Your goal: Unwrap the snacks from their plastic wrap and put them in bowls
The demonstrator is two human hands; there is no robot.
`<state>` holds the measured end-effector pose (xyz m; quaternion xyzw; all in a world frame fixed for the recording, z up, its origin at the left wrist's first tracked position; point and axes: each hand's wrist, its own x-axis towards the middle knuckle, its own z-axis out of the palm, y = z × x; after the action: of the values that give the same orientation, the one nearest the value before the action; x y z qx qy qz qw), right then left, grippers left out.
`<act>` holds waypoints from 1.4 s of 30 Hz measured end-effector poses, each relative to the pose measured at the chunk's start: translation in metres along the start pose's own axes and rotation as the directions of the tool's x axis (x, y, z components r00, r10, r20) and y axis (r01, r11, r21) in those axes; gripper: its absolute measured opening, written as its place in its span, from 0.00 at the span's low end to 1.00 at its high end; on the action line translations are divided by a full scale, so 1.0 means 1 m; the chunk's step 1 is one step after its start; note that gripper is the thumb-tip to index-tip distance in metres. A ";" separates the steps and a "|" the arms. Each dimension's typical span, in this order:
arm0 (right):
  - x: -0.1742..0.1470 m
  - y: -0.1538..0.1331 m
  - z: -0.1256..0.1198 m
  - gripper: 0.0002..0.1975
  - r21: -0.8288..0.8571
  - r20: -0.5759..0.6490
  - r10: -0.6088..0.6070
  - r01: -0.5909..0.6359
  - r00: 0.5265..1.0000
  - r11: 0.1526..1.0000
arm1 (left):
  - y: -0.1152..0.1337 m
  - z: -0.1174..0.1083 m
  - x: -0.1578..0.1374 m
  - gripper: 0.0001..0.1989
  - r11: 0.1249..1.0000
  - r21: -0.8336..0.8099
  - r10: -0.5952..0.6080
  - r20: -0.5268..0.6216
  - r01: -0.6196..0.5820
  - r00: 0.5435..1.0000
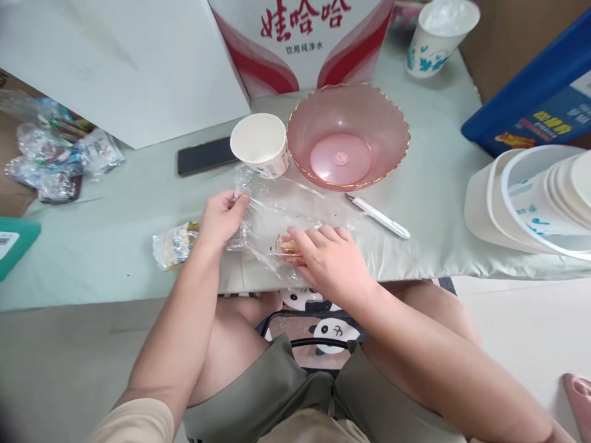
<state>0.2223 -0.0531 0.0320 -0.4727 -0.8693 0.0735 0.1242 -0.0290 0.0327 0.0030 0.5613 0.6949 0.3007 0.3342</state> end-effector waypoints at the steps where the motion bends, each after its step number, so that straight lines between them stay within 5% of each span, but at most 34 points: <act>1: -0.002 0.004 -0.001 0.21 0.019 0.001 0.032 -0.032 0.999 0.999 | 0.000 0.000 -0.001 0.12 1.000 0.011 0.001 0.005 -0.001 1.000; 6: -0.014 0.025 -0.012 0.08 0.289 0.023 0.179 -0.178 0.984 0.941 | -0.002 -0.005 -0.005 0.14 0.998 0.060 0.020 0.035 -0.022 0.999; 10: -0.015 0.036 -0.036 0.14 0.727 -0.046 0.271 -0.154 0.962 0.669 | 0.000 -0.008 -0.008 0.14 0.999 0.034 0.039 0.047 -0.041 0.998; 13: 0.003 0.045 -0.064 0.17 0.919 -0.208 0.493 -0.003 0.845 0.393 | 0.005 -0.006 -0.009 0.13 0.999 -0.014 0.047 0.068 -0.046 0.997; 15: 0.023 0.053 -0.079 0.17 0.921 -0.328 0.605 0.104 0.726 0.375 | 0.008 -0.004 -0.009 0.14 0.998 -0.034 0.060 0.085 -0.057 0.995; 17: 0.042 0.061 -0.085 0.16 0.893 -0.396 0.639 0.114 0.659 0.435 | 0.010 -0.002 -0.007 0.15 0.996 -0.036 0.082 0.097 -0.079 0.992; 19: 0.056 0.068 -0.081 0.14 0.898 -0.392 0.682 0.094 0.618 0.430 | 0.011 -0.002 -0.005 0.14 0.994 -0.020 0.111 0.095 -0.109 0.989; 24: 0.069 0.082 -0.057 0.14 0.974 -0.207 0.808 0.043 0.552 0.221 | 0.008 -0.007 0.003 0.14 0.993 -0.014 0.115 0.055 -0.114 0.992; 26: 0.071 0.087 -0.057 0.16 0.958 -0.193 0.798 -0.066 0.571 0.279 | 0.007 -0.009 0.005 0.14 0.995 -0.018 0.097 0.045 -0.096 0.994; 30: 0.077 0.096 -0.069 0.20 0.671 -0.403 0.697 -0.327 0.593 0.666 | 0.010 -0.009 0.009 0.15 0.995 -0.029 0.092 0.016 -0.091 0.996; 32: 0.080 0.102 -0.073 0.22 0.522 -0.480 0.629 -0.377 0.611 0.765 | 0.011 -0.008 0.010 0.14 0.995 -0.039 0.091 0.007 -0.090 0.996; 37: 0.083 0.112 -0.061 0.23 0.456 -0.438 0.611 -0.423 0.659 0.783 | 0.010 -0.009 0.009 0.13 0.998 -0.028 0.065 -0.006 -0.065 0.998; 42: 0.083 0.115 -0.050 0.20 0.378 -0.299 0.584 -0.468 0.755 0.799 | 0.010 -0.010 0.005 0.12 0.995 -0.044 0.093 -0.028 -0.094 0.995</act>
<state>0.2853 0.0795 0.0642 -0.6820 -0.6349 0.1292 0.3391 -0.0316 0.0394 0.0162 0.5816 0.6652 0.3389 0.3230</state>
